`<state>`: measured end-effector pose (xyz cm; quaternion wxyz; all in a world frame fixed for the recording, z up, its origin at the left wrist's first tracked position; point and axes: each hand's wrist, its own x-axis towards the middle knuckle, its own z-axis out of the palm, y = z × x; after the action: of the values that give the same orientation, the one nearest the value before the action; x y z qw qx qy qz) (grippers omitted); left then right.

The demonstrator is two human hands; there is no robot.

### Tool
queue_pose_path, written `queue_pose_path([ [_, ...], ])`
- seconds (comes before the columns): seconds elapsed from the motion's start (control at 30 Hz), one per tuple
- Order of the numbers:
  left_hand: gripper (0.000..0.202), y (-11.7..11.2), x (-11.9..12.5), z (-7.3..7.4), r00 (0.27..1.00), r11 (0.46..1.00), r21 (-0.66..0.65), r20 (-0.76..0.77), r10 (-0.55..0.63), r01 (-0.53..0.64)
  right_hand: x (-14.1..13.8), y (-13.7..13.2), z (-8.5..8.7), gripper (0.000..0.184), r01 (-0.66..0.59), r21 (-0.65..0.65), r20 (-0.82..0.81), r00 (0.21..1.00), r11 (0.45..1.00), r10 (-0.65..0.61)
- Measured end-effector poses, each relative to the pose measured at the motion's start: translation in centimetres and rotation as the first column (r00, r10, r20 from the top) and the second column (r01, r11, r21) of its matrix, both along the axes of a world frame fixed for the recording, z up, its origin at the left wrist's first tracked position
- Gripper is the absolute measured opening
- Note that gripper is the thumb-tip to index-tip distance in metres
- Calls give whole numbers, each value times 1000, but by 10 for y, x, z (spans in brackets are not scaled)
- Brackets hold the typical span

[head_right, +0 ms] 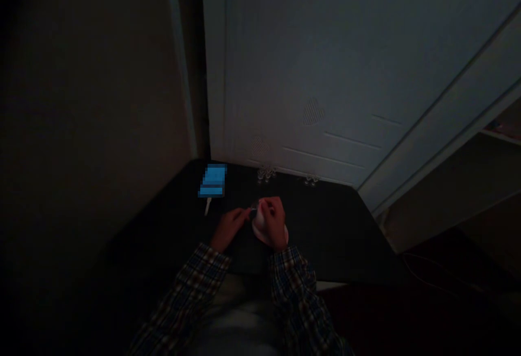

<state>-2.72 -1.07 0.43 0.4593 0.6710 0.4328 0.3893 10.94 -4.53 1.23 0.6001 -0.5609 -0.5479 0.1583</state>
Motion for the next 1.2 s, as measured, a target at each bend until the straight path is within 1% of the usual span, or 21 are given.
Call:
queue_pose_path([
  [0.17,26,2,-1,-4,998,996,57,7,-69,69,-5,4,-2,22,-46,9,19,999,999,46],
  [0.3,24,2,-1,-7,997,997,30,15,-75,75,-5,2,-3,23,-55,23,-4,998,998,55],
  [0.37,25,3,0,-8,996,997,-3,50,-75,75,-5,2,-4,24,-37,27,-29,999,999,38],
  [0.47,29,4,1,-10,989,994,-57,114,-91,98,-4,3,-5,28,43,56,-92,995,998,-38],
  [0.57,26,6,3,-12,981,990,-108,182,-71,91,-2,4,-6,30,84,60,-125,989,995,-76],
  [0.6,24,7,3,-13,978,991,-118,204,-41,66,-1,4,-6,28,88,60,-123,989,994,-80],
  [0.7,22,8,4,-14,977,991,-124,212,-27,55,0,3,-6,23,87,63,-42,995,994,-85],
  [0.83,23,8,4,-15,974,988,-121,216,-68,95,-1,0,-5,20,80,65,37,996,995,-82],
  [1.07,25,8,4,-17,973,985,-111,208,-104,129,-1,-2,-4,20,96,70,50,994,993,-100],
  [1.2,25,8,5,-15,973,985,-114,210,-101,127,0,-2,-2,20,108,80,38,993,991,-112],
])
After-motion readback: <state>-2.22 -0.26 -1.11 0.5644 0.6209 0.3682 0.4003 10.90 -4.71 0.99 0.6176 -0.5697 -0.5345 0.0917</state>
